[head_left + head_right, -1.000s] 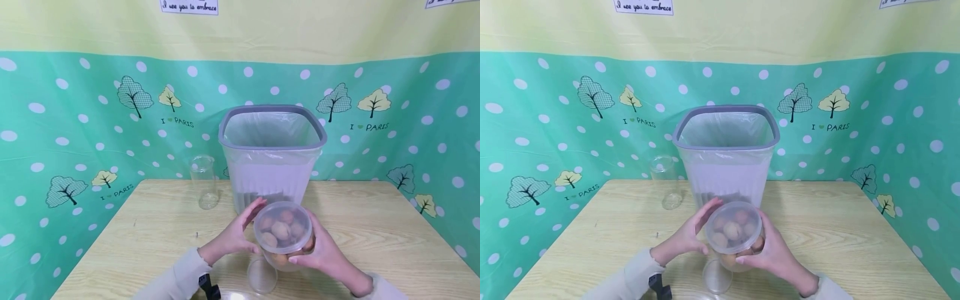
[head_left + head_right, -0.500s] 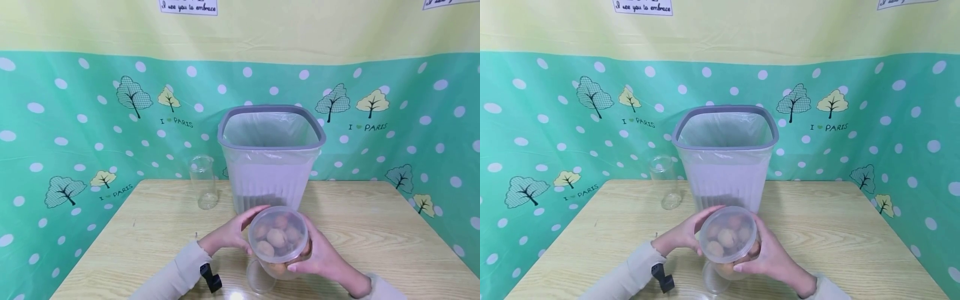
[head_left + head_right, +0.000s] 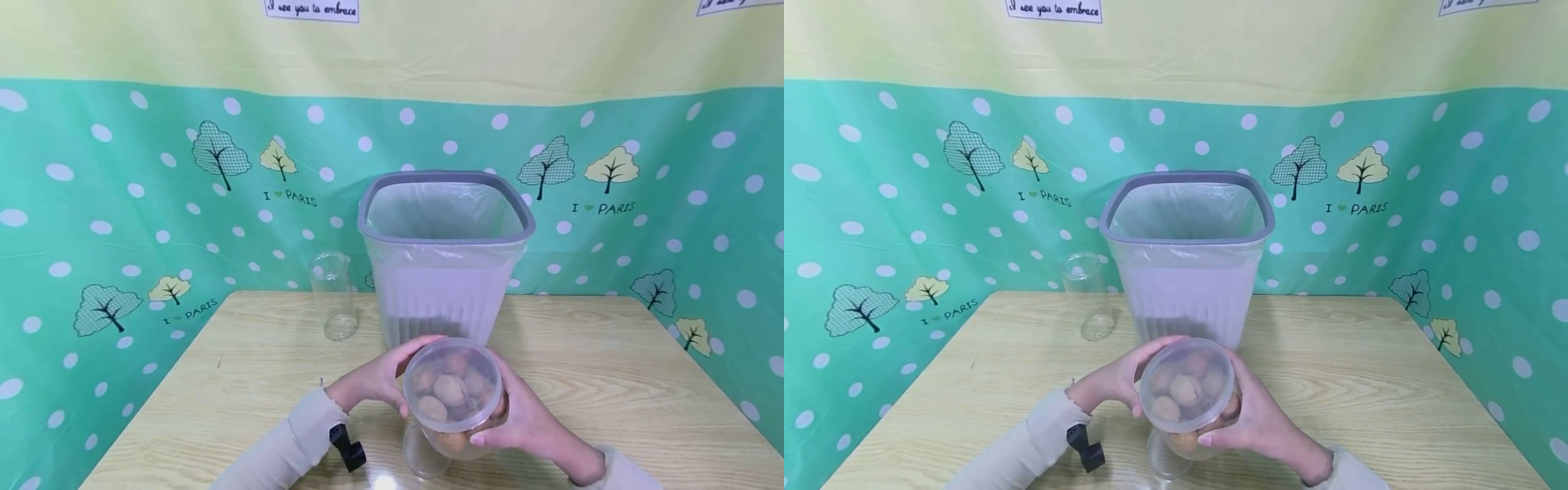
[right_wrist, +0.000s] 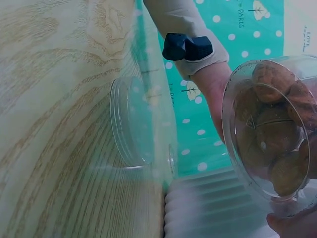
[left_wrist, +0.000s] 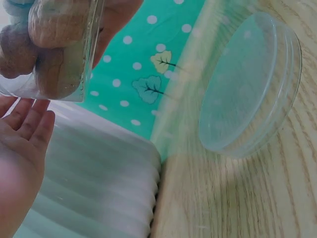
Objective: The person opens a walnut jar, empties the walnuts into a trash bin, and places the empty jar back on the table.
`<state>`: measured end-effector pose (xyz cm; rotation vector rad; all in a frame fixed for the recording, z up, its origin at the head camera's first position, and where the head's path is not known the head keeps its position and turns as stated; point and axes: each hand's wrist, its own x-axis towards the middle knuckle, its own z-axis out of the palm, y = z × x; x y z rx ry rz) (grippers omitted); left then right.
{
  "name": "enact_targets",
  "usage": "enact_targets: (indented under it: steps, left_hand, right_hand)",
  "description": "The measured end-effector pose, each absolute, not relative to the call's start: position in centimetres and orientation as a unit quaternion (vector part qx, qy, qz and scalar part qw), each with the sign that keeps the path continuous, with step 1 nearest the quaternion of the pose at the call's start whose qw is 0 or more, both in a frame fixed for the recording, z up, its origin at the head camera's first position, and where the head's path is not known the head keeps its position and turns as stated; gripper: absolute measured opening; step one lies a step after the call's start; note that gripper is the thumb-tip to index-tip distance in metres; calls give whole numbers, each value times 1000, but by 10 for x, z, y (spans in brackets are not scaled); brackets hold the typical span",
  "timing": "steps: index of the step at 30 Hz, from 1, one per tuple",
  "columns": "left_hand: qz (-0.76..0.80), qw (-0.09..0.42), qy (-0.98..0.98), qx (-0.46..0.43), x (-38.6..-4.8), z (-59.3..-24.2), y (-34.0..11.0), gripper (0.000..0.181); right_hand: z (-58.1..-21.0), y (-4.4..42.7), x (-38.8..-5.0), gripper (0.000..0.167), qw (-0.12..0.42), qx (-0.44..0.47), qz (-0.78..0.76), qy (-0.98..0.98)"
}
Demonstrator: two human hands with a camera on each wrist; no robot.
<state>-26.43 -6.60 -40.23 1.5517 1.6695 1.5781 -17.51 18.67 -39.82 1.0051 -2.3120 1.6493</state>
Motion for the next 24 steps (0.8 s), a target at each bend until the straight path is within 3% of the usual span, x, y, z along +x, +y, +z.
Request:
enact_targets:
  steps: [24]
  left_hand:
    - [574, 178, 572, 559, -262, -406, -60, 119]
  right_hand:
    - [-398, 188, -176, 104, 59, 344, 549, -760]
